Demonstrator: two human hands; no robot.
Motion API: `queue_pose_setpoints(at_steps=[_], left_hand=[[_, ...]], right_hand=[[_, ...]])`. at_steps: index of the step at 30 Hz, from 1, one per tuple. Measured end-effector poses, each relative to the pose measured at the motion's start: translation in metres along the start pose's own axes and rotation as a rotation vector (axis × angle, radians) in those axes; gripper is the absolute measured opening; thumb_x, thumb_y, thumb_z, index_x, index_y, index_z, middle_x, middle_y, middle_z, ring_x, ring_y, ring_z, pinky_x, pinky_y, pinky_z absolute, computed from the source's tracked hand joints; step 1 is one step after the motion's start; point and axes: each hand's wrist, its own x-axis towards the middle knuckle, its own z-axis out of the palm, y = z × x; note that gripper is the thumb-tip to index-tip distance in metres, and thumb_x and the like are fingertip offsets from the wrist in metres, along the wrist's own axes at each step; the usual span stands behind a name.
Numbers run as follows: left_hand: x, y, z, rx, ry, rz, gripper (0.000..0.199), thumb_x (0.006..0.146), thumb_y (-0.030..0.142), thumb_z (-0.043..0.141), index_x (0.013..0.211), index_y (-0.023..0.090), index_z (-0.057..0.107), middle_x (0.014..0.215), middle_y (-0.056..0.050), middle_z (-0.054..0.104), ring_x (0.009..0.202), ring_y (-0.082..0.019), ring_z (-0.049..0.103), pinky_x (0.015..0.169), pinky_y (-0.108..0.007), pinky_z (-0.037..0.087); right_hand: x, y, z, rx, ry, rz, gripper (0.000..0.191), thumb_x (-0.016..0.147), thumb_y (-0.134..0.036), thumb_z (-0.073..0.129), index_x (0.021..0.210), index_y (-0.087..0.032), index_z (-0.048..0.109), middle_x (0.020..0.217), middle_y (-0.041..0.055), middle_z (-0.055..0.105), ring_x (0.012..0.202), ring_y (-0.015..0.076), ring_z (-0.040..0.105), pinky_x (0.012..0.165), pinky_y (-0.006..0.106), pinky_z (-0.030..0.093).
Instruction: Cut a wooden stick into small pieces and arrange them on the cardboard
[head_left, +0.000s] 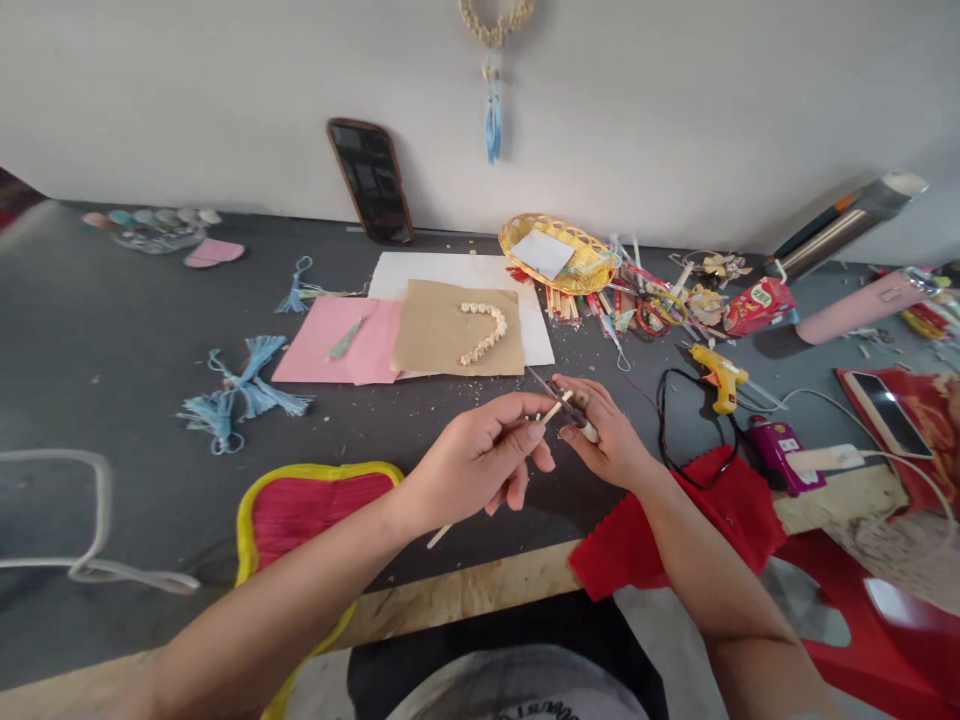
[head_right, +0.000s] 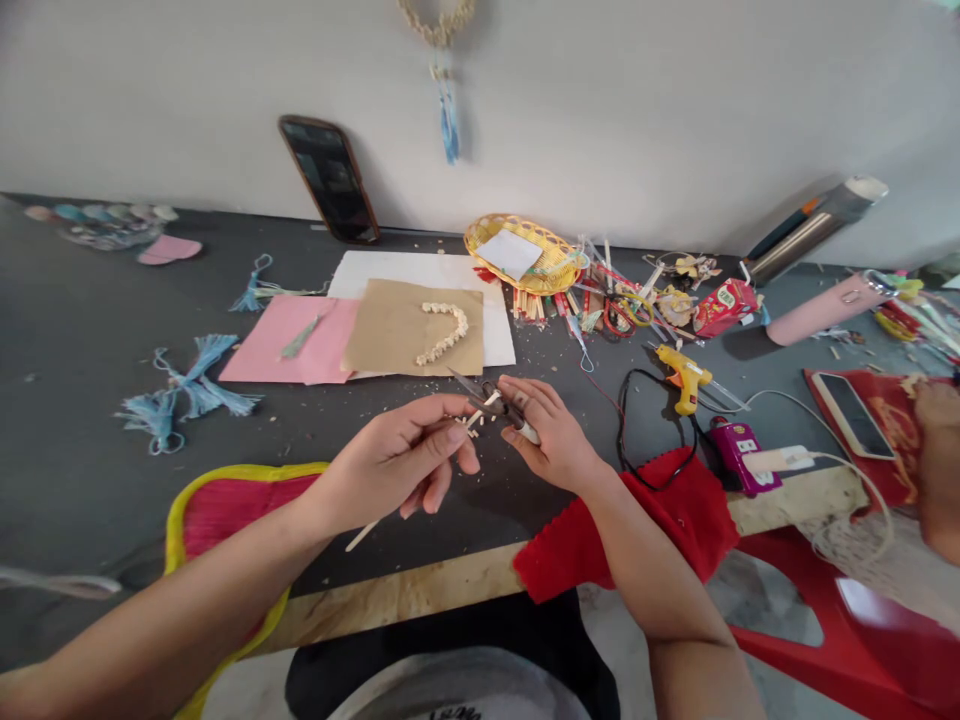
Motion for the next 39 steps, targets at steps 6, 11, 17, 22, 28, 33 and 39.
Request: queue_pose_setpoints(at_steps=[6, 11, 17, 22, 28, 33, 39], left_hand=[[-0.001, 0.000, 0.000, -0.019, -0.009, -0.005, 0.029, 0.096, 0.028, 0.047, 0.122, 0.017, 0.053, 0.077, 0.000, 0.065, 0.040, -0.005, 0.054, 0.031, -0.012, 0.038], [-0.001, 0.000, 0.002, -0.004, 0.010, -0.012, 0.032, 0.095, 0.027, 0.047, 0.125, 0.017, 0.053, 0.075, 0.000, 0.065, 0.040, -0.005, 0.054, 0.031, -0.012, 0.038], [-0.003, 0.002, 0.001, 0.101, 0.032, -0.022, 0.034, 0.094, 0.027, 0.048, 0.126, 0.018, 0.056, 0.072, 0.000, 0.065, 0.038, -0.004, 0.052, 0.030, -0.011, 0.036], [-0.005, 0.004, 0.003, 0.177, -0.032, -0.015, 0.035, 0.095, 0.027, 0.046, 0.126, 0.019, 0.060, 0.071, 0.000, 0.066, 0.037, -0.004, 0.051, 0.032, -0.012, 0.036], [-0.006, 0.004, 0.004, 0.236, -0.043, 0.016, 0.034, 0.096, 0.029, 0.044, 0.123, 0.017, 0.061, 0.071, 0.000, 0.066, 0.039, -0.004, 0.050, 0.038, -0.015, 0.038], [-0.003, -0.001, 0.000, 0.269, -0.017, 0.097, 0.029, 0.095, 0.027, 0.045, 0.115, 0.016, 0.063, 0.072, -0.001, 0.067, 0.044, -0.005, 0.052, 0.046, -0.017, 0.044], [0.005, -0.012, 0.000, 0.236, 0.125, 0.179, 0.021, 0.089, 0.030, 0.059, 0.099, 0.015, 0.069, 0.077, -0.004, 0.070, 0.049, -0.006, 0.051, 0.047, -0.018, 0.044]], right_hand=[[0.000, 0.001, -0.001, 0.010, -0.007, 0.008, 0.052, 0.095, -0.029, 0.052, 0.145, -0.025, 0.037, 0.139, 0.0136, 0.054, 0.130, 0.0253, 0.048, 0.104, 0.052, 0.046], [0.000, 0.002, -0.001, -0.004, -0.011, 0.022, 0.053, 0.095, -0.029, 0.053, 0.145, -0.026, 0.037, 0.139, 0.0130, 0.054, 0.129, 0.0256, 0.049, 0.105, 0.052, 0.045], [-0.002, -0.001, 0.000, 0.043, -0.016, 0.032, 0.057, 0.094, -0.026, 0.052, 0.148, -0.027, 0.031, 0.143, 0.0128, 0.050, 0.134, 0.0242, 0.045, 0.109, 0.049, 0.043], [-0.002, -0.001, 0.002, 0.133, -0.096, 0.038, 0.065, 0.095, -0.028, 0.049, 0.152, -0.025, 0.018, 0.148, 0.0155, 0.041, 0.139, 0.0240, 0.039, 0.111, 0.046, 0.041], [-0.003, 0.000, 0.003, 0.039, -0.031, 0.004, 0.062, 0.094, -0.026, 0.051, 0.150, -0.024, 0.025, 0.134, 0.0167, 0.047, 0.129, 0.0259, 0.045, 0.104, 0.047, 0.046], [-0.004, -0.002, -0.004, -0.112, 0.031, 0.004, 0.070, 0.088, -0.023, 0.054, 0.151, -0.028, 0.024, 0.126, 0.0143, 0.049, 0.118, 0.0293, 0.049, 0.098, 0.051, 0.049], [-0.004, -0.006, -0.003, -0.263, 0.065, 0.048, 0.079, 0.082, -0.016, 0.053, 0.153, -0.028, 0.019, 0.125, 0.0144, 0.048, 0.116, 0.0328, 0.047, 0.098, 0.056, 0.046]])
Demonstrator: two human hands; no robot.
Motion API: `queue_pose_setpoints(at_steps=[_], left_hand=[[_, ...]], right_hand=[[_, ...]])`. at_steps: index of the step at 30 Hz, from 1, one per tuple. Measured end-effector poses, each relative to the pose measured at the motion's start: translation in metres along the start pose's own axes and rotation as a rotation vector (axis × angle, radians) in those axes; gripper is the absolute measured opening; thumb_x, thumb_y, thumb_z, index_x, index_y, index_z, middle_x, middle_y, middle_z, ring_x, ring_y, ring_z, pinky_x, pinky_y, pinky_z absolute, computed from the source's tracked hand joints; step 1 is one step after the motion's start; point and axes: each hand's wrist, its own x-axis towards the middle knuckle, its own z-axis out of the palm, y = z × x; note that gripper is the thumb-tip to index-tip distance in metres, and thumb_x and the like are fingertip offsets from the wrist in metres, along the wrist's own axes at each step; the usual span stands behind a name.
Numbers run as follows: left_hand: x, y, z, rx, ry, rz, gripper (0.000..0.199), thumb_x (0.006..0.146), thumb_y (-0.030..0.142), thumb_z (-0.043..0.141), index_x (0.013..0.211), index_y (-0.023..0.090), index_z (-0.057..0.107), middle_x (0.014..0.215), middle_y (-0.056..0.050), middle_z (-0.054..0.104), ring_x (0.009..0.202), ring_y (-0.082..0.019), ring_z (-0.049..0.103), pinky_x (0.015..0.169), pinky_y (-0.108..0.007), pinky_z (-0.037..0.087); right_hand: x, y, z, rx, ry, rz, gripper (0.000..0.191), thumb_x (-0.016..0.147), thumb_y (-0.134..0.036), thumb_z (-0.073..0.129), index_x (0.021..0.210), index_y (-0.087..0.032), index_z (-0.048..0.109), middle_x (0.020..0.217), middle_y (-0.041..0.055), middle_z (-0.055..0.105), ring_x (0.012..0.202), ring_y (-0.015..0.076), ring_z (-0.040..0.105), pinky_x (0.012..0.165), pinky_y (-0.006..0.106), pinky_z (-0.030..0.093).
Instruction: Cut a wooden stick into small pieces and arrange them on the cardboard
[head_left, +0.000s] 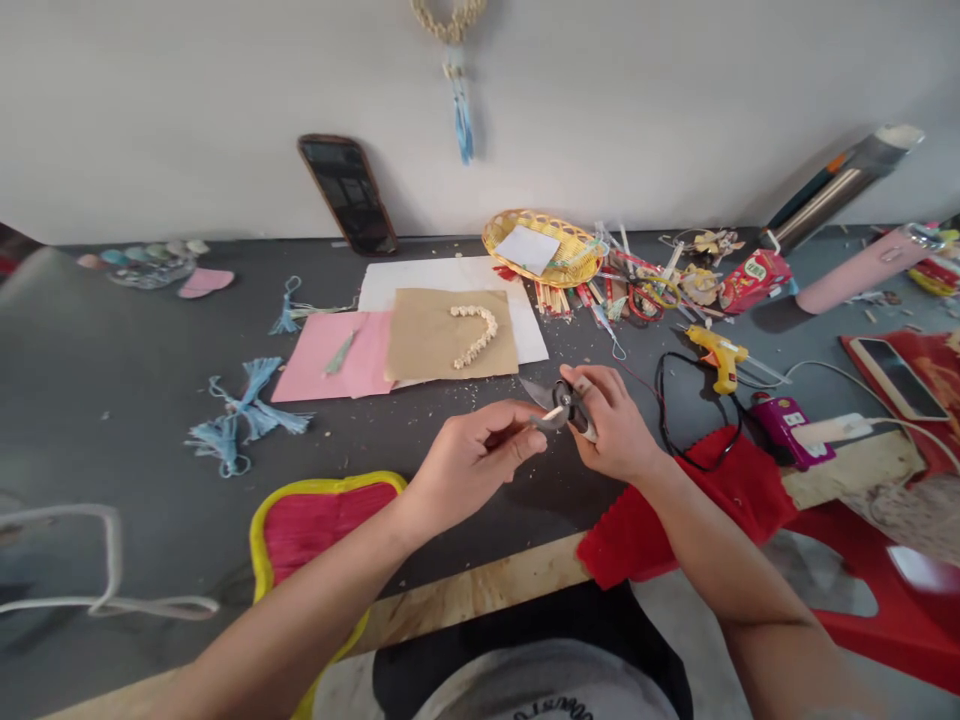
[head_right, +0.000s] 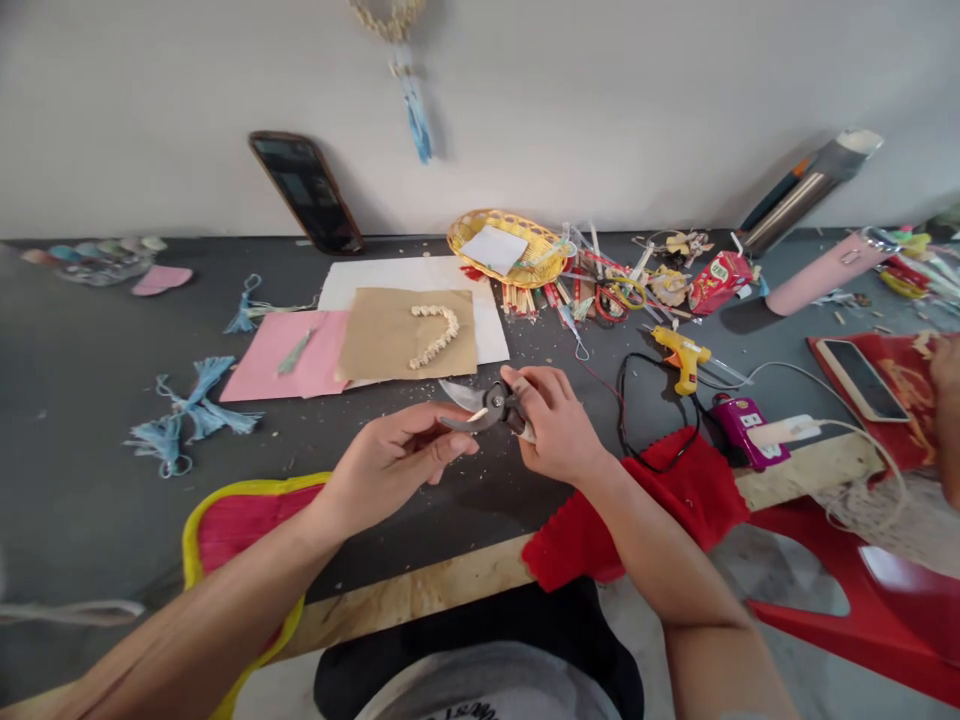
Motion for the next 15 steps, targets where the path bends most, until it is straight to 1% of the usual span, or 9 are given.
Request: queue_pose_setpoints(at_steps=[2, 4, 7, 9, 13, 15], left_hand=[[0.002, -0.005, 0.001, -0.033, 0.063, 0.011, 0.017, 0.086, 0.029, 0.062, 0.093, 0.016, 0.070, 0.076, -0.004, 0.071, 0.047, -0.006, 0.049, 0.046, -0.018, 0.042], [0.003, -0.010, 0.001, -0.063, 0.095, 0.012, 0.015, 0.086, 0.028, 0.062, 0.090, 0.016, 0.070, 0.074, -0.003, 0.071, 0.046, -0.006, 0.047, 0.045, -0.019, 0.042], [0.004, -0.014, 0.000, -0.077, 0.093, 0.010, 0.014, 0.085, 0.028, 0.063, 0.085, 0.016, 0.071, 0.073, -0.003, 0.071, 0.044, -0.005, 0.045, 0.044, -0.019, 0.040], [0.005, -0.015, 0.001, -0.087, 0.096, 0.011, 0.015, 0.085, 0.030, 0.064, 0.083, 0.016, 0.070, 0.073, -0.003, 0.070, 0.043, -0.005, 0.044, 0.043, -0.019, 0.039], [0.004, -0.015, 0.002, -0.112, 0.108, -0.001, 0.018, 0.086, 0.032, 0.063, 0.085, 0.016, 0.070, 0.074, -0.004, 0.071, 0.042, -0.005, 0.042, 0.042, -0.019, 0.038], [0.004, -0.014, 0.003, -0.103, 0.112, -0.005, 0.019, 0.086, 0.033, 0.063, 0.085, 0.015, 0.070, 0.075, -0.004, 0.071, 0.042, -0.004, 0.042, 0.042, -0.019, 0.038]], right_hand=[[0.000, -0.001, 0.003, -0.023, 0.011, -0.003, 0.080, 0.082, -0.016, 0.053, 0.153, -0.027, 0.018, 0.125, 0.0149, 0.048, 0.117, 0.0334, 0.046, 0.098, 0.056, 0.046], [0.000, -0.002, 0.006, -0.033, 0.011, -0.014, 0.081, 0.082, -0.016, 0.053, 0.154, -0.025, 0.017, 0.128, 0.0158, 0.048, 0.119, 0.0339, 0.045, 0.100, 0.057, 0.045], [-0.001, -0.002, 0.008, -0.026, -0.027, -0.034, 0.081, 0.084, -0.016, 0.052, 0.154, -0.022, 0.013, 0.139, 0.0178, 0.043, 0.127, 0.0347, 0.041, 0.104, 0.057, 0.042], [-0.001, -0.001, 0.009, -0.020, -0.055, -0.038, 0.081, 0.085, -0.016, 0.051, 0.154, -0.022, 0.010, 0.146, 0.0178, 0.039, 0.132, 0.0349, 0.038, 0.105, 0.058, 0.040], [-0.001, 0.000, 0.008, -0.005, -0.089, -0.050, 0.081, 0.087, -0.016, 0.049, 0.155, -0.025, 0.006, 0.151, 0.0159, 0.036, 0.134, 0.0336, 0.038, 0.105, 0.058, 0.038], [-0.001, 0.001, 0.007, 0.017, -0.101, -0.049, 0.081, 0.087, -0.018, 0.050, 0.155, -0.025, 0.005, 0.152, 0.0157, 0.036, 0.135, 0.0332, 0.037, 0.107, 0.058, 0.037]])
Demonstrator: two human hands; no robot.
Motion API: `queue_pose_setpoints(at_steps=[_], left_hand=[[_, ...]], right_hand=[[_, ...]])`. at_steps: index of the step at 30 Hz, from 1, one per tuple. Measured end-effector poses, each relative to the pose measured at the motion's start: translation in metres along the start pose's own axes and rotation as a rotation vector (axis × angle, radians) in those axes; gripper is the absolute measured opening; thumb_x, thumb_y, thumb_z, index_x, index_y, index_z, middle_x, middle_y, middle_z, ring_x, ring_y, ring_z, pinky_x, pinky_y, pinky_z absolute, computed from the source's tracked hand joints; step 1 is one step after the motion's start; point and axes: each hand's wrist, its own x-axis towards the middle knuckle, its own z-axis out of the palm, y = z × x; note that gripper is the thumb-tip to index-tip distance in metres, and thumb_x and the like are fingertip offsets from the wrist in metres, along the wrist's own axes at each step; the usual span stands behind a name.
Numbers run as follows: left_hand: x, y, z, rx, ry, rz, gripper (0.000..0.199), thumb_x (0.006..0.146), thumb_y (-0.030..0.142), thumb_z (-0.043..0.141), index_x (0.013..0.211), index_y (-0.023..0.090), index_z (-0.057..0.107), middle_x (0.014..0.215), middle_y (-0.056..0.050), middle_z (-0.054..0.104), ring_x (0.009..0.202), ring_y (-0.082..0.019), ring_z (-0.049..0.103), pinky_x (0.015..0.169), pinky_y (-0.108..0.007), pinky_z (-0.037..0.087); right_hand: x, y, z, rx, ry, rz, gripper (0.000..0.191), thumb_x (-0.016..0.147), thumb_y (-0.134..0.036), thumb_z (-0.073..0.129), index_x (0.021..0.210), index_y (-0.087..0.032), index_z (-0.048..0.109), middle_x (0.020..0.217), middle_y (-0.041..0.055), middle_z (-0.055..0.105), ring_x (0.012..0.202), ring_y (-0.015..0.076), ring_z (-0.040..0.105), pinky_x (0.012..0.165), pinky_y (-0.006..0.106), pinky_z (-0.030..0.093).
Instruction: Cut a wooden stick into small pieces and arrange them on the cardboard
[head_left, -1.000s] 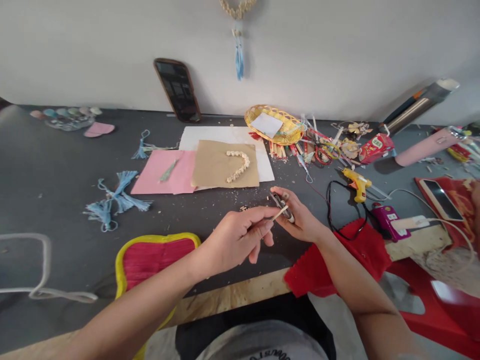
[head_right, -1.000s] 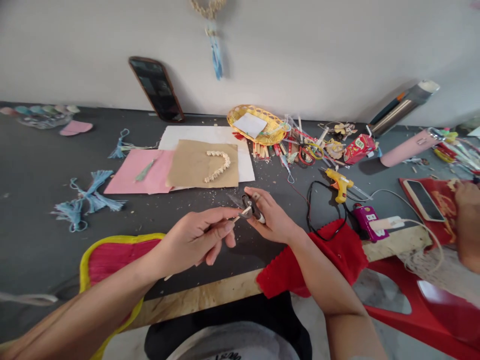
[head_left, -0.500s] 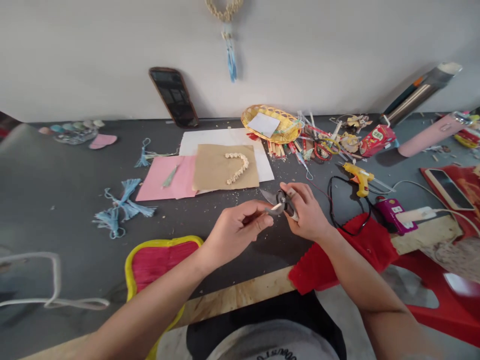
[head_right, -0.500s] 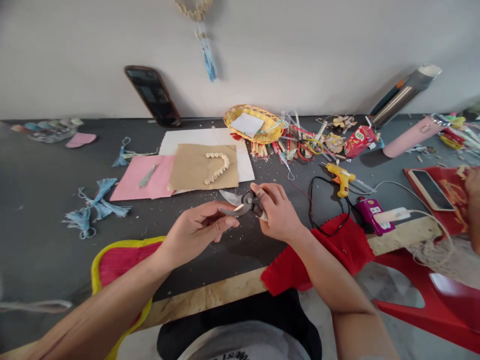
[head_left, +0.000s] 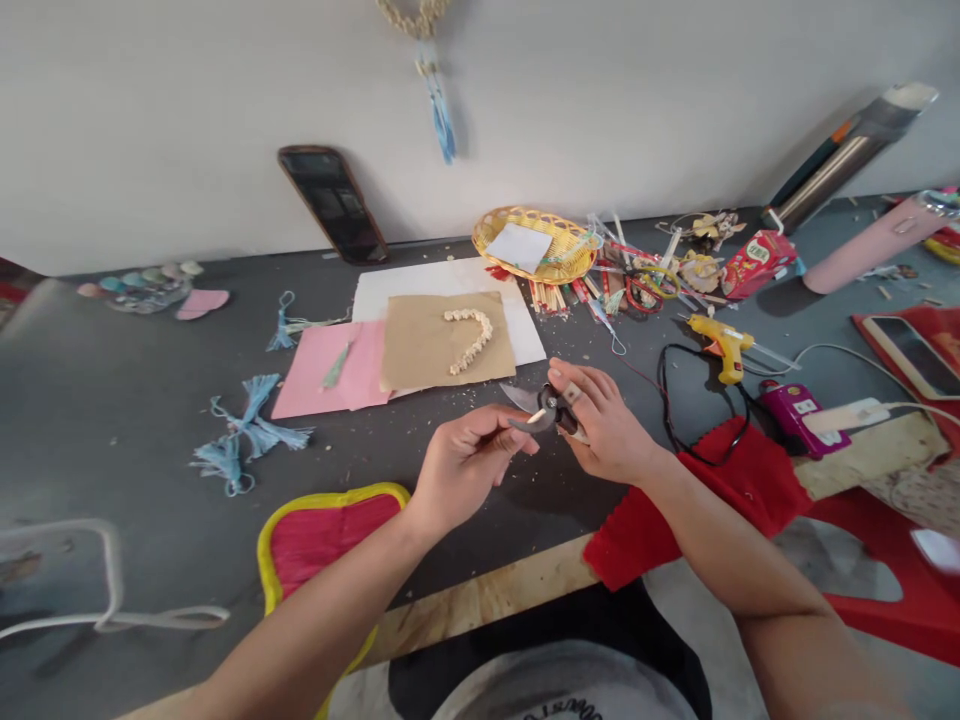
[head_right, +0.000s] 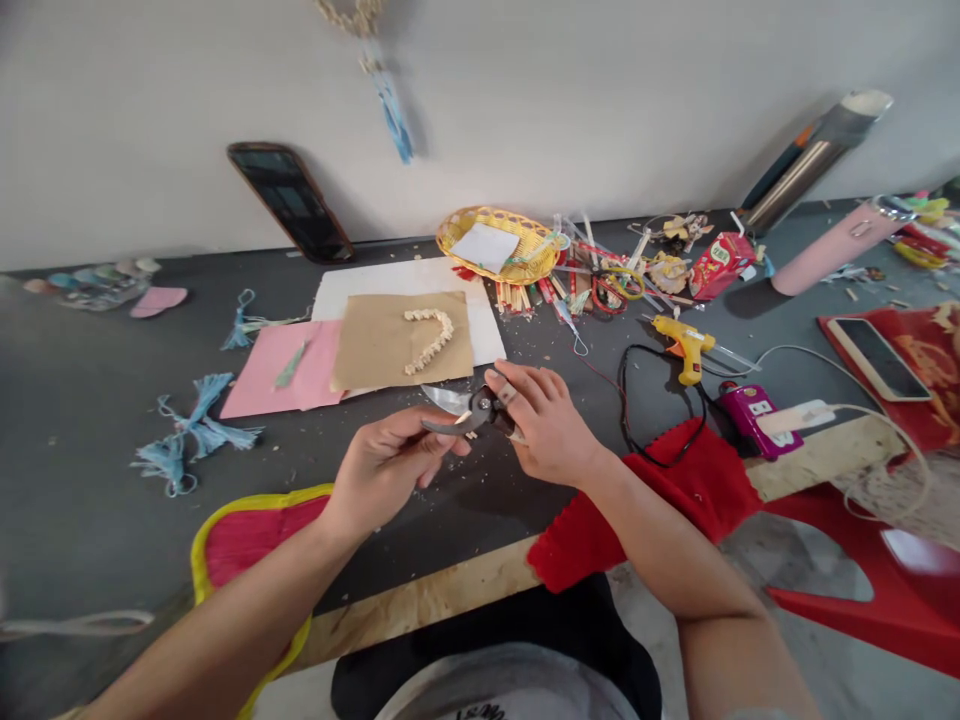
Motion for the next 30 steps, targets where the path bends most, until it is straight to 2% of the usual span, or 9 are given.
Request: queue_pose_setpoints(at_steps=[5, 7, 11, 14, 16, 21, 26, 30], left_hand=[[0.0002, -0.0011, 0.0004, -0.020, 0.001, 0.000, 0.019, 0.085, 0.033, 0.064, 0.089, 0.015, 0.071, 0.070, -0.003, 0.069, 0.041, -0.004, 0.040, 0.042, -0.019, 0.037], [0.0003, -0.0026, 0.0009, -0.042, -0.012, 0.003, 0.018, 0.084, 0.031, 0.065, 0.090, 0.015, 0.071, 0.068, -0.002, 0.069, 0.040, -0.004, 0.039, 0.041, -0.019, 0.036], [0.0001, -0.0045, 0.0013, -0.061, -0.024, 0.028, 0.014, 0.086, 0.027, 0.063, 0.090, 0.016, 0.071, 0.068, -0.001, 0.069, 0.041, -0.004, 0.039, 0.041, -0.018, 0.034], [-0.0002, -0.0034, 0.0009, -0.063, -0.027, 0.056, 0.014, 0.088, 0.028, 0.061, 0.089, 0.016, 0.070, 0.070, -0.001, 0.068, 0.042, -0.004, 0.040, 0.041, -0.018, 0.034], [-0.0003, -0.0024, 0.0006, -0.063, -0.035, 0.065, 0.015, 0.089, 0.028, 0.061, 0.088, 0.016, 0.070, 0.070, -0.001, 0.067, 0.042, -0.004, 0.040, 0.041, -0.018, 0.033], [0.0011, -0.0019, 0.0004, -0.032, -0.033, 0.080, 0.019, 0.091, 0.029, 0.059, 0.080, 0.015, 0.067, 0.071, -0.001, 0.065, 0.044, -0.003, 0.040, 0.042, -0.018, 0.034], [0.0021, -0.0022, 0.0002, -0.027, -0.037, 0.084, 0.016, 0.092, 0.027, 0.056, 0.087, 0.016, 0.066, 0.074, -0.001, 0.066, 0.045, -0.004, 0.041, 0.043, -0.018, 0.034], [0.0017, -0.0041, -0.0015, -0.117, -0.088, 0.041, 0.016, 0.092, 0.029, 0.057, 0.092, 0.017, 0.067, 0.069, 0.000, 0.066, 0.042, -0.003, 0.037, 0.041, -0.018, 0.030]], right_hand=[[0.0019, 0.0053, -0.0050, 0.112, -0.036, 0.002, 0.081, 0.087, -0.027, 0.057, 0.153, -0.019, 0.011, 0.151, 0.0195, 0.035, 0.139, 0.0331, 0.034, 0.109, 0.057, 0.035], [0.0029, 0.0074, -0.0073, 0.178, -0.039, 0.015, 0.076, 0.085, -0.027, 0.060, 0.149, -0.016, 0.021, 0.145, 0.0212, 0.043, 0.135, 0.0321, 0.040, 0.107, 0.055, 0.039], [0.0037, 0.0083, -0.0064, 0.240, 0.058, 0.070, 0.047, 0.080, -0.019, 0.061, 0.124, -0.017, 0.044, 0.128, 0.0192, 0.057, 0.119, 0.0288, 0.056, 0.098, 0.049, 0.047], [0.0021, 0.0070, -0.0031, 0.143, 0.115, 0.025, 0.028, 0.077, -0.014, 0.059, 0.102, -0.021, 0.050, 0.127, 0.0177, 0.058, 0.116, 0.0292, 0.057, 0.096, 0.049, 0.047], [0.0003, 0.0061, -0.0022, 0.058, 0.125, -0.010, 0.023, 0.076, -0.012, 0.057, 0.096, -0.022, 0.052, 0.130, 0.0165, 0.057, 0.118, 0.0293, 0.055, 0.097, 0.049, 0.046], [-0.0020, 0.0039, -0.0034, -0.068, 0.018, 0.003, 0.028, 0.077, -0.012, 0.055, 0.104, -0.019, 0.055, 0.144, 0.0172, 0.046, 0.123, 0.0318, 0.048, 0.100, 0.051, 0.043], [-0.0014, 0.0033, -0.0039, -0.089, -0.046, 0.010, 0.026, 0.080, -0.015, 0.055, 0.106, -0.017, 0.053, 0.154, 0.0185, 0.032, 0.130, 0.0343, 0.040, 0.105, 0.056, 0.037], [-0.0010, 0.0041, -0.0039, -0.026, -0.073, -0.002, 0.023, 0.083, -0.018, 0.053, 0.107, -0.017, 0.052, 0.156, 0.0203, 0.026, 0.133, 0.0347, 0.037, 0.105, 0.057, 0.037]])
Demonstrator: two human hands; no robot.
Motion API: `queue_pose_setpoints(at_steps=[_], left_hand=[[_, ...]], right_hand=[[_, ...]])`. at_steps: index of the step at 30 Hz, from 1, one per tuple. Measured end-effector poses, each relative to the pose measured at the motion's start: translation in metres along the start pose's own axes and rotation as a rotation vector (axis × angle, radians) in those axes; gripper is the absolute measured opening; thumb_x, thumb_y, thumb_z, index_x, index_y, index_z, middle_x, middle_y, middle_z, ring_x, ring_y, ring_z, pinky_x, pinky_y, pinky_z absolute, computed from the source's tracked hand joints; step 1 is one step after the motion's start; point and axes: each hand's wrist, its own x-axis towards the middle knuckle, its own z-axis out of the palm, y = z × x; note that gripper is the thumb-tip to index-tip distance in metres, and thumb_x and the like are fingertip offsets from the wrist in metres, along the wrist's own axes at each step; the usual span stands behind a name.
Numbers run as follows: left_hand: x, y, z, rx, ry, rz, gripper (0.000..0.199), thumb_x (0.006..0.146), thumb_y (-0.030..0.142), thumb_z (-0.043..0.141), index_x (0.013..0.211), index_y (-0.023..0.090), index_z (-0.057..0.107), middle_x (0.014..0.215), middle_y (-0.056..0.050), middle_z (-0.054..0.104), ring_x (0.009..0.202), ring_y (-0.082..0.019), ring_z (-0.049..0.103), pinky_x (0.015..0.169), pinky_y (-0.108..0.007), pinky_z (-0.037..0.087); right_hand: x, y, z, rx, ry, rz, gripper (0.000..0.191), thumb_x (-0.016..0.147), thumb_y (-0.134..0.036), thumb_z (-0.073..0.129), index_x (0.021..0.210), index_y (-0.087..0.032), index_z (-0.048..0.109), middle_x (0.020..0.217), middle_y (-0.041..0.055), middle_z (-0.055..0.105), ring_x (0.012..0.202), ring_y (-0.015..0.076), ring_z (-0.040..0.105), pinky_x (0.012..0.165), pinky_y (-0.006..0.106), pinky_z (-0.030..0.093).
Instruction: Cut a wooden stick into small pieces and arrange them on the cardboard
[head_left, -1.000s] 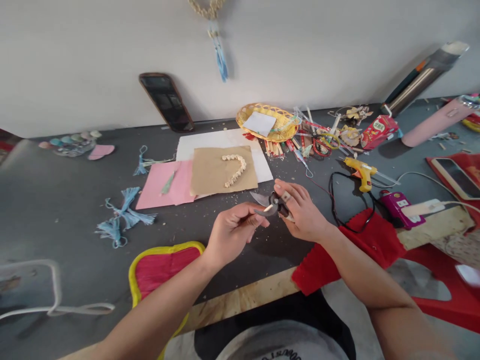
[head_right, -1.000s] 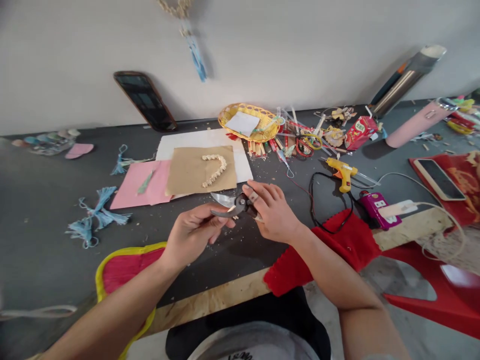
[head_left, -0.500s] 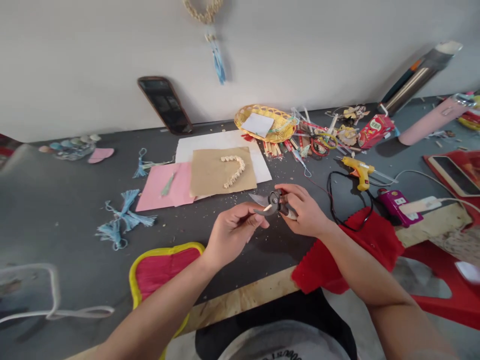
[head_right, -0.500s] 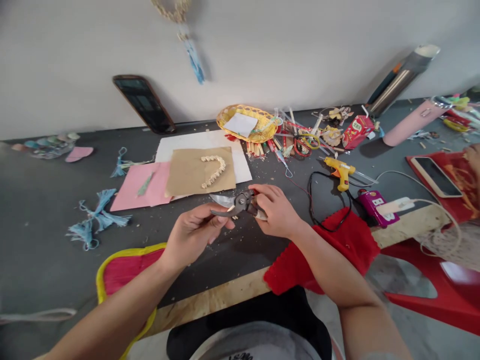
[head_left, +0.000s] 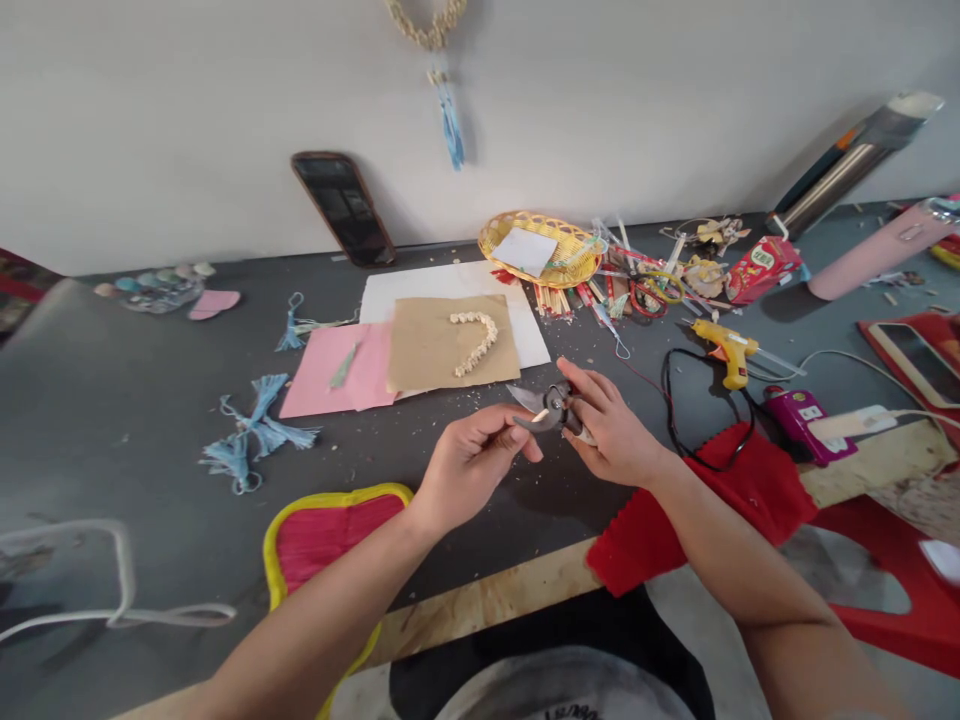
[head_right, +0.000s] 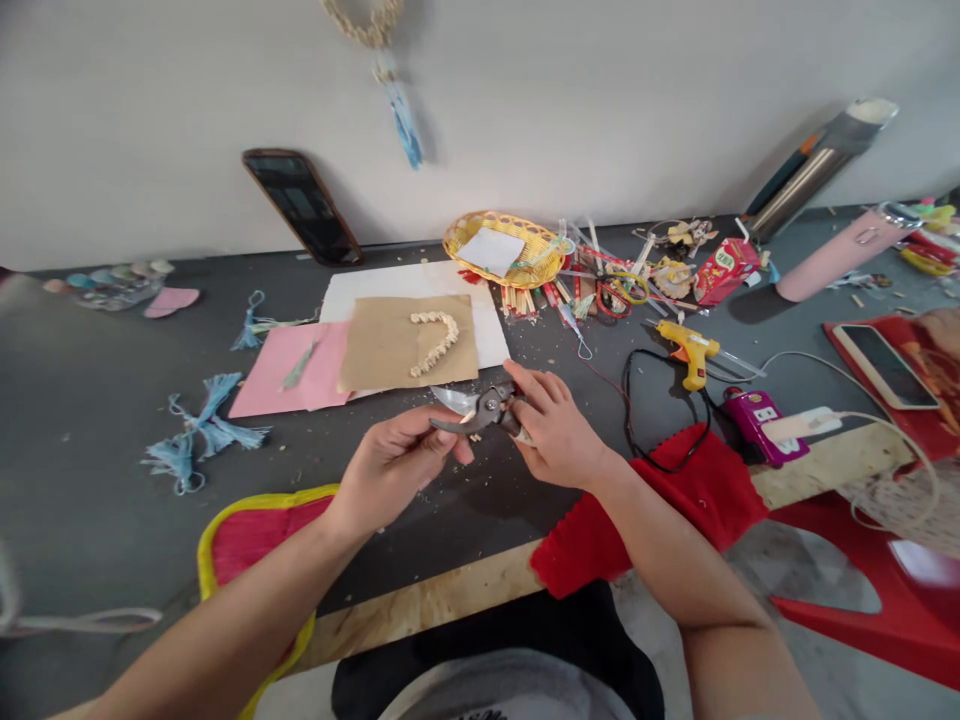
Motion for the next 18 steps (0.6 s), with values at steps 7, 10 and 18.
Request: queue_pose_setpoints(at_steps=[7, 10, 18], left_hand=[[0.0001, -0.0007, -0.0010, -0.130, -0.016, -0.050, 0.018, 0.089, 0.033, 0.063, 0.094, 0.018, 0.069, 0.067, 0.000, 0.067, 0.040, -0.003, 0.034, 0.039, -0.019, 0.025], [0.0002, -0.0003, -0.0003, -0.155, -0.032, -0.049, 0.019, 0.089, 0.036, 0.064, 0.093, 0.018, 0.069, 0.067, 0.000, 0.066, 0.039, -0.003, 0.034, 0.038, -0.019, 0.024], [0.0018, -0.0011, -0.0009, -0.116, -0.022, -0.055, 0.028, 0.088, 0.041, 0.064, 0.077, 0.015, 0.066, 0.067, -0.002, 0.064, 0.040, -0.003, 0.035, 0.038, -0.019, 0.024]], right_hand=[[0.0007, 0.0003, 0.0023, 0.021, 0.054, -0.014, 0.021, 0.086, -0.019, 0.052, 0.107, -0.019, 0.051, 0.153, 0.0188, 0.033, 0.131, 0.0338, 0.040, 0.102, 0.056, 0.040], [0.0010, 0.0002, 0.0026, 0.018, 0.061, -0.012, 0.020, 0.087, -0.020, 0.052, 0.107, -0.019, 0.052, 0.152, 0.0187, 0.035, 0.130, 0.0332, 0.041, 0.102, 0.055, 0.041], [0.0008, 0.0004, 0.0028, -0.056, 0.078, 0.002, 0.022, 0.085, -0.017, 0.054, 0.106, -0.018, 0.053, 0.149, 0.0180, 0.040, 0.125, 0.0324, 0.045, 0.101, 0.052, 0.041]])
